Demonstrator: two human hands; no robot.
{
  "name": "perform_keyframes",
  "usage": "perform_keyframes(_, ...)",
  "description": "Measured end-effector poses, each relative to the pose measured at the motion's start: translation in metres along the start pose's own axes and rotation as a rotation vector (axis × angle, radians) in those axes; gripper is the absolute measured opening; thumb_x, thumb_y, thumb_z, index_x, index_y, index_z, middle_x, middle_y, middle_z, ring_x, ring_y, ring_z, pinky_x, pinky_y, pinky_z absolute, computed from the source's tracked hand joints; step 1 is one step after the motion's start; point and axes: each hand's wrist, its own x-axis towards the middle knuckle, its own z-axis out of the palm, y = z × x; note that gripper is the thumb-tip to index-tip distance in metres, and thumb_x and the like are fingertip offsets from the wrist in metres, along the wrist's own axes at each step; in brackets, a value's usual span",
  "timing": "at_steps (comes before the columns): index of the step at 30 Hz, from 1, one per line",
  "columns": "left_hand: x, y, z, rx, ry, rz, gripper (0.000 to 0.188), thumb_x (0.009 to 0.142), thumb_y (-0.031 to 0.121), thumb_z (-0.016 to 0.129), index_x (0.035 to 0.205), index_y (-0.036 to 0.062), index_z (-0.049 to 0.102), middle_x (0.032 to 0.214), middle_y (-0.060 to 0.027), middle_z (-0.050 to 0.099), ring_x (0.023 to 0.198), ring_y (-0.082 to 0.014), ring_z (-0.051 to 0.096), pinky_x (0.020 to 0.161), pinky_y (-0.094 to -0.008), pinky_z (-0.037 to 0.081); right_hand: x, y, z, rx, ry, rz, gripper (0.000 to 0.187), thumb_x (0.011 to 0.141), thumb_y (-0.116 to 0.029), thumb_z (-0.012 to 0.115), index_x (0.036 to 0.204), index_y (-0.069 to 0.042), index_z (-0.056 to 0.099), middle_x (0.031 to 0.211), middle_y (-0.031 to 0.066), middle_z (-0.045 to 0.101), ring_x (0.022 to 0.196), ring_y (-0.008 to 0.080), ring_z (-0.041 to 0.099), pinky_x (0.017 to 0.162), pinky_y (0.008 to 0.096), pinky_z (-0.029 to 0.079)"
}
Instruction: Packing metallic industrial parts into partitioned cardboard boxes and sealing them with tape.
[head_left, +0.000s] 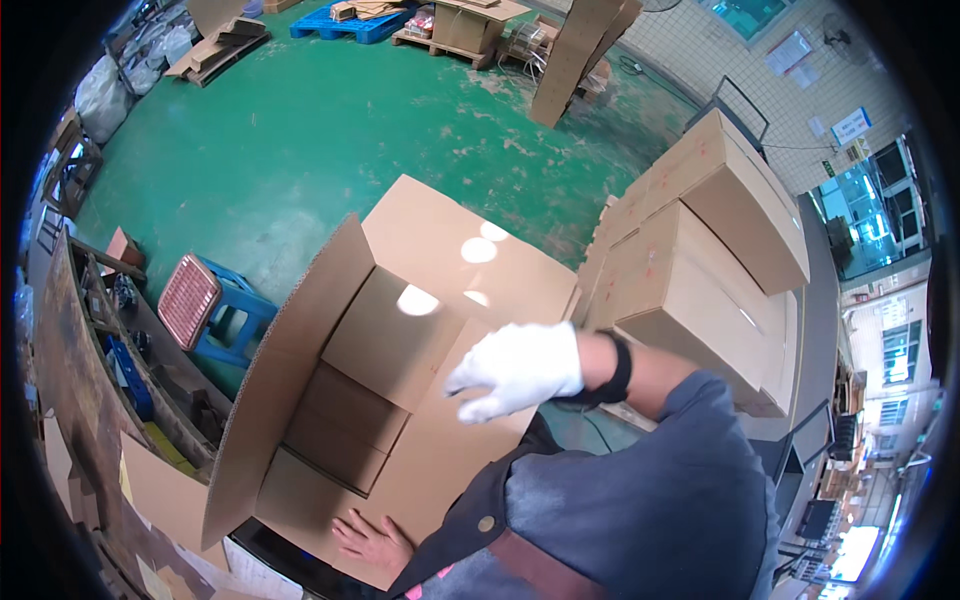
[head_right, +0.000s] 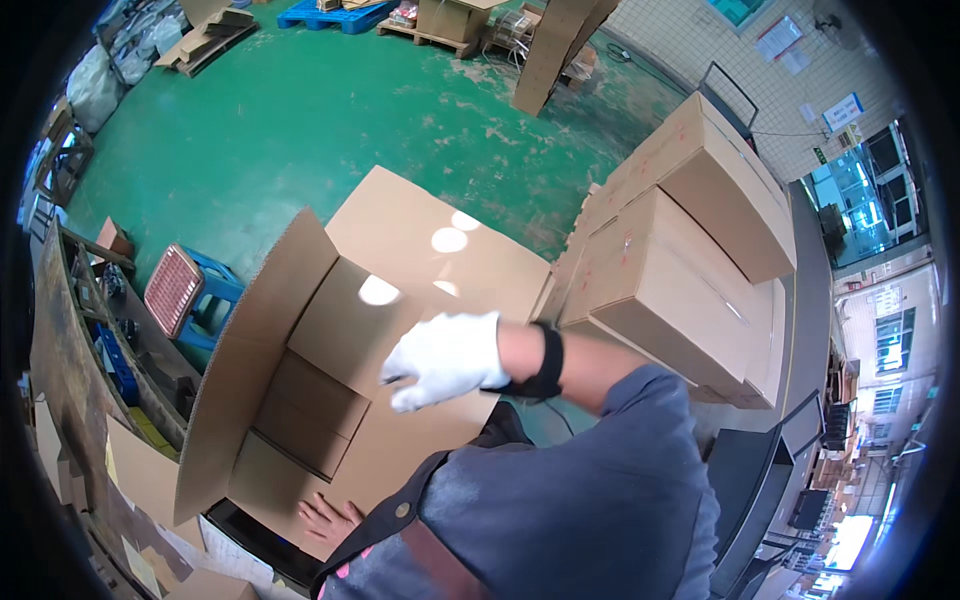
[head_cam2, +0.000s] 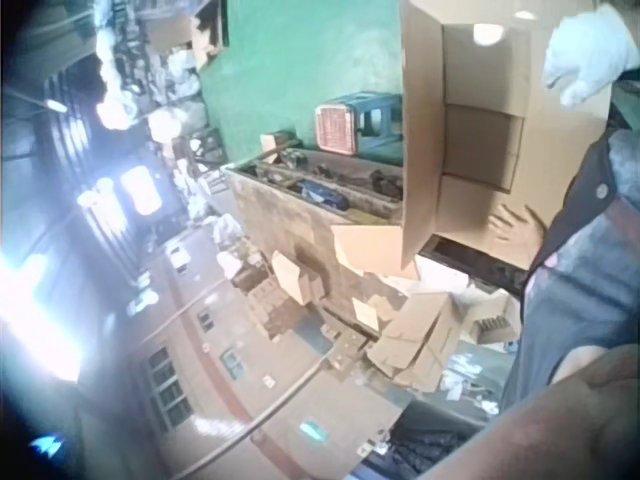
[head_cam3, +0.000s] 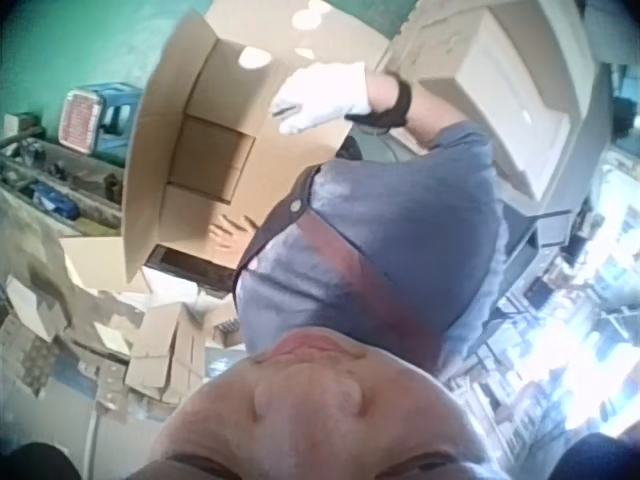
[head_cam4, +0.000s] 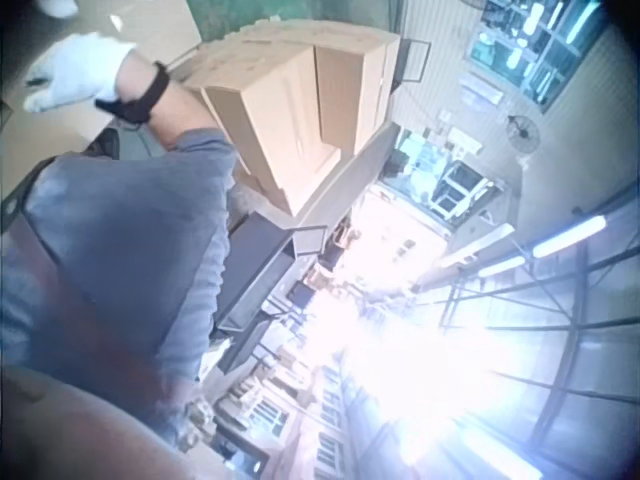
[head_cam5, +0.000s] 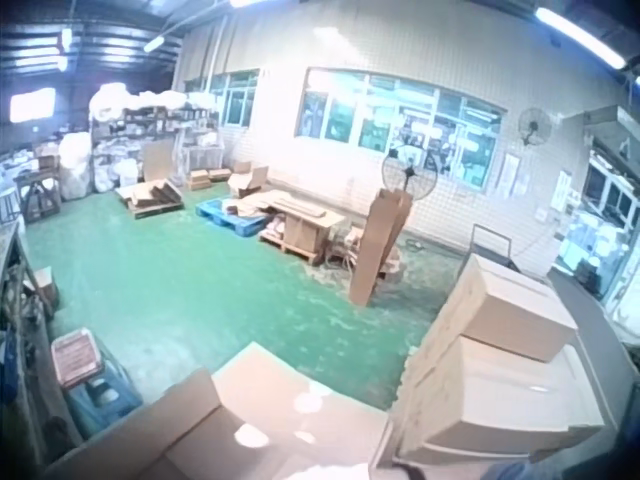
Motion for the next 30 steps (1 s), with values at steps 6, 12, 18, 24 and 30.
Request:
perform_keyframes(6, 0.003, 0.012, -0.004, 0.055, -0.008, 0.038, 0.067, 0.094, 0.057, 0.031, 0.143, 0.0115, 0.037, 0.153, -0.0176, 0.024, 0.141, -0.0377, 0.019, 0.109, -0.0598, 0.015, 0.13, -0.053, -0.008, -0.433, 1.097, -0.453, 0.071, 0.067, -0.034, 0.076, 0.128, -0.009, 0.048, 0.132, 0.0163, 0.046, 0.129, 0.034, 0.036, 0.107, 0.0521, 0.026)
perform_keyframes(12, 0.0, 0.008, 0.011, -0.021, 0.121, -0.019, 0.072, 0.09, 0.067, 0.031, 0.138, 0.0162, 0.046, 0.15, -0.0152, 0.032, 0.137, -0.0356, 0.03, 0.109, -0.059, 0.018, 0.222, -0.058, 0.018, -0.615, 0.703, -0.149, 0.01, 0.072, -0.016, 0.062, 0.074, -0.012, 0.072, 0.069, 0.0067, 0.068, 0.067, 0.024, 0.068, 0.054, 0.0376, 0.049)
perform_keyframes(18, -0.014, -0.006, 0.017, -0.105, 0.091, -0.013, 0.059, 0.093, 0.047, 0.047, 0.138, 0.0083, 0.043, 0.138, -0.0229, 0.037, 0.125, -0.0411, 0.036, 0.104, -0.0558, 0.026, 0.17, -0.018, 0.1, -0.503, 0.678, -0.112, 0.017, 0.068, -0.017, 0.058, 0.07, -0.002, 0.067, 0.076, 0.0157, 0.067, 0.075, 0.0276, 0.066, 0.069, 0.0416, 0.049)
perform_keyframes(24, -0.025, -0.012, 0.009, -0.071, 0.412, 0.34, 0.059, 0.096, 0.03, 0.049, 0.144, 0.0025, 0.028, 0.147, -0.0206, 0.026, 0.134, -0.0385, 0.026, 0.107, -0.0534, 0.024, 0.144, 0.035, 0.188, -0.372, 0.243, 0.058, 0.085, 0.084, -0.052, 0.056, 0.145, 0.0, 0.028, 0.153, 0.0198, 0.021, 0.144, 0.0351, 0.014, 0.116, 0.0488, 0.007)
perform_keyframes(30, 0.016, -0.022, 0.012, 0.01, -0.073, -0.075, 0.069, 0.098, 0.048, 0.031, 0.15, 0.007, 0.015, 0.157, -0.0141, 0.011, 0.145, -0.0326, 0.009, 0.112, -0.0562, 0.007, 0.157, 0.04, 0.199, -0.365, 0.231, -0.013, 0.086, 0.084, -0.057, 0.052, 0.148, -0.006, 0.023, 0.156, 0.0167, 0.013, 0.146, 0.0319, 0.006, 0.115, 0.0522, 0.001)
